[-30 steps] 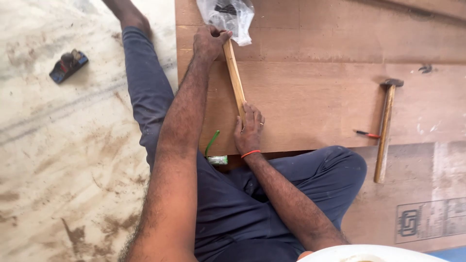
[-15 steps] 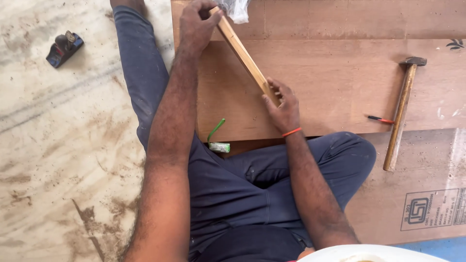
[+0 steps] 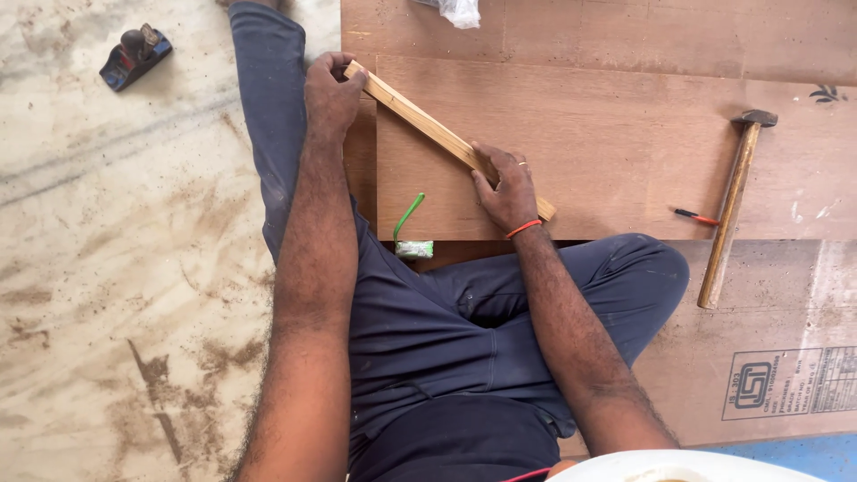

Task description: The person measures and marks a small wooden strip with a tape measure and pencil, then hammers nails into it. They then measure and mark a larger wooden board, hammer nails into it, and finally place the small strip onto the board.

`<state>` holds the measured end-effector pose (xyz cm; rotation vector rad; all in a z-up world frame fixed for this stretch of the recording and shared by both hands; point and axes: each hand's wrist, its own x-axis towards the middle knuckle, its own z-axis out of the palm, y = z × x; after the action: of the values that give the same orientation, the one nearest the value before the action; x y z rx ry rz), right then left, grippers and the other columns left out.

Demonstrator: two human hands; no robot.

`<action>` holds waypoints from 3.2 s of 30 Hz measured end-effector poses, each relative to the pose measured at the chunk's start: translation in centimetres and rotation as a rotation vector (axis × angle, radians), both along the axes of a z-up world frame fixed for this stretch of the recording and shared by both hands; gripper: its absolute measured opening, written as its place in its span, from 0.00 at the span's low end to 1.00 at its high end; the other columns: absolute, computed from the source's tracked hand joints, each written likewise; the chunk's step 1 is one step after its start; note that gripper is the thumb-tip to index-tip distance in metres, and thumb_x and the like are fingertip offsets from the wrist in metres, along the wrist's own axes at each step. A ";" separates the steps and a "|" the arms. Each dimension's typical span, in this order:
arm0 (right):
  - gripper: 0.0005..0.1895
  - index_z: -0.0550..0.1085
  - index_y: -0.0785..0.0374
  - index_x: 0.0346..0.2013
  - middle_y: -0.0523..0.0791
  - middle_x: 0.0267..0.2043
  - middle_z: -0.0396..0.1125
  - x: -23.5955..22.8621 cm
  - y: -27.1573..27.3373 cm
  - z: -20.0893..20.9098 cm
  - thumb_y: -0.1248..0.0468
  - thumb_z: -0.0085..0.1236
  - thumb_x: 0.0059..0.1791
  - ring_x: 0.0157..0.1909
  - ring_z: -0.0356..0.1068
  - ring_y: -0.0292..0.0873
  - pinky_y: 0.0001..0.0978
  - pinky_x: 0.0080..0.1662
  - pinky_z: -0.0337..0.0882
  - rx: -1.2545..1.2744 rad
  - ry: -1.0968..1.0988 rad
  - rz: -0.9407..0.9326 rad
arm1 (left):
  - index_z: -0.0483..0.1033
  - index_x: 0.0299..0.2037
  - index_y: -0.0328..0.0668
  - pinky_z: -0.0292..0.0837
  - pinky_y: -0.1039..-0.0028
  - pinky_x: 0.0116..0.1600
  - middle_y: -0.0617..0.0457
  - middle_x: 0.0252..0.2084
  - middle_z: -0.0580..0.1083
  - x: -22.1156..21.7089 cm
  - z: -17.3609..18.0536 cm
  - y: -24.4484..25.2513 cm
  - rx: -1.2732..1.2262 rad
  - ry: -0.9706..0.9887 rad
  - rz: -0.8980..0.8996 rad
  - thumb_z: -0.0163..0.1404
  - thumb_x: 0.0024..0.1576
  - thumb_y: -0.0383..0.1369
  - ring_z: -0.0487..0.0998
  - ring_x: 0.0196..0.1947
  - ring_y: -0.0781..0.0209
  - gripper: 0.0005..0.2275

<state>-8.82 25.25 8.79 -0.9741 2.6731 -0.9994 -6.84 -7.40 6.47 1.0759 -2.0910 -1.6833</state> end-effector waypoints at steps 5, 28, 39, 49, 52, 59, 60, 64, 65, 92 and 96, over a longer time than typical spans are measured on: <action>0.24 0.74 0.54 0.61 0.45 0.60 0.72 0.3 0.2 -0.7 0.66 0.65 0.50 0.60 0.68 0.50 0.43 0.63 0.66 0.042 0.022 -0.010 | 0.77 0.51 0.38 0.79 0.72 0.54 0.50 0.45 0.80 0.6 0.5 0.4 -0.014 -0.025 -0.014 0.59 0.57 0.30 0.81 0.46 0.63 0.13; 0.19 0.76 0.56 0.60 0.44 0.61 0.65 1.2 -0.1 -1.1 0.66 0.60 0.54 0.64 0.63 0.48 0.47 0.67 0.59 0.001 0.136 0.023 | 0.74 0.54 0.39 0.66 0.56 0.65 0.43 0.54 0.74 2.2 1.6 9.5 -0.743 0.114 -0.153 0.59 0.56 0.32 0.73 0.58 0.47 0.16; 0.23 0.74 0.56 0.60 0.50 0.63 0.67 -6.6 8.3 2.4 0.62 0.64 0.50 0.67 0.63 0.55 0.50 0.67 0.62 -0.003 0.129 0.068 | 0.53 0.71 0.27 0.44 0.52 0.78 0.34 0.74 0.49 5.2 0.1 18.7 -0.949 -0.211 -0.764 0.46 0.65 0.37 0.42 0.77 0.40 0.28; 0.35 0.65 0.67 0.65 0.62 0.64 0.54 -14.0 36.9 -2.2 0.49 0.66 0.51 0.66 0.52 0.64 0.57 0.63 0.55 0.415 0.128 -0.879 | 0.51 0.73 0.37 0.35 0.50 0.79 0.43 0.76 0.47 7.0 2.5 19.2 -0.887 -0.257 -0.714 0.43 0.65 0.41 0.42 0.78 0.53 0.29; 0.26 0.68 0.63 0.63 0.58 0.63 0.55 -11.2 36.4 -2.4 0.50 0.57 0.56 0.65 0.54 0.60 0.55 0.63 0.57 0.499 0.071 -0.926 | 0.52 0.72 0.43 0.37 0.50 0.79 0.47 0.76 0.51 7.2 1.5 19.1 -0.870 -0.219 -0.655 0.42 0.65 0.39 0.45 0.78 0.56 0.25; 0.19 0.70 0.67 0.58 0.55 0.58 0.61 -14.1 32.8 -0.9 0.55 0.52 0.60 0.61 0.62 0.54 0.51 0.59 0.65 0.463 0.106 -0.939 | 0.52 0.74 0.45 0.40 0.50 0.77 0.51 0.74 0.58 7.2 1.5 18.1 -0.767 -0.100 -0.568 0.39 0.64 0.29 0.52 0.76 0.59 0.26; 0.18 0.71 0.67 0.56 0.55 0.55 0.64 -13.9 31.5 0.0 0.55 0.52 0.61 0.57 0.66 0.52 0.49 0.55 0.68 0.369 0.098 -0.843 | 0.52 0.74 0.45 0.41 0.50 0.77 0.49 0.73 0.60 7.3 1.6 18.0 -0.733 -0.072 -0.542 0.40 0.63 0.28 0.54 0.76 0.58 0.26; 0.17 0.73 0.67 0.49 0.52 0.34 0.71 -10.2 21.9 7.6 0.54 0.56 0.59 0.34 0.75 0.50 0.48 0.38 0.73 0.171 -0.119 -0.512 | 0.55 0.73 0.45 0.46 0.52 0.77 0.46 0.69 0.65 7.2 1.4 17.8 -0.681 -0.016 -0.462 0.42 0.62 0.25 0.61 0.73 0.55 0.27; 0.17 0.73 0.67 0.49 0.52 0.34 0.71 -10.3 21.5 6.9 0.54 0.56 0.59 0.34 0.75 0.50 0.48 0.38 0.73 0.174 -0.123 -0.515 | 0.55 0.73 0.45 0.46 0.52 0.77 0.46 0.69 0.65 7.2 1.0 17.8 -0.678 -0.018 -0.466 0.42 0.62 0.25 0.61 0.73 0.55 0.27; 0.18 0.74 0.59 0.36 0.47 0.24 0.68 -5.1 12.4 5.2 0.47 0.57 0.56 0.27 0.71 0.47 0.43 0.34 0.68 0.305 0.077 0.097 | 0.56 0.73 0.49 0.52 0.58 0.75 0.51 0.66 0.68 7.0 -0.4 17.9 -0.810 -0.006 -0.415 0.45 0.61 0.26 0.64 0.71 0.62 0.27; 0.19 0.73 0.59 0.36 0.44 0.24 0.68 -5.3 11.6 5.3 0.46 0.56 0.56 0.26 0.70 0.45 0.42 0.32 0.69 0.429 0.061 0.134 | 0.57 0.72 0.49 0.52 0.57 0.75 0.51 0.66 0.68 6.9 -0.8 17.9 -0.848 -0.032 -0.427 0.45 0.60 0.26 0.64 0.70 0.62 0.27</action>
<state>-14.13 36.87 14.06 -1.0760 2.6601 -0.3504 0.05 10.53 5.65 0.4034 -2.7621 -0.6979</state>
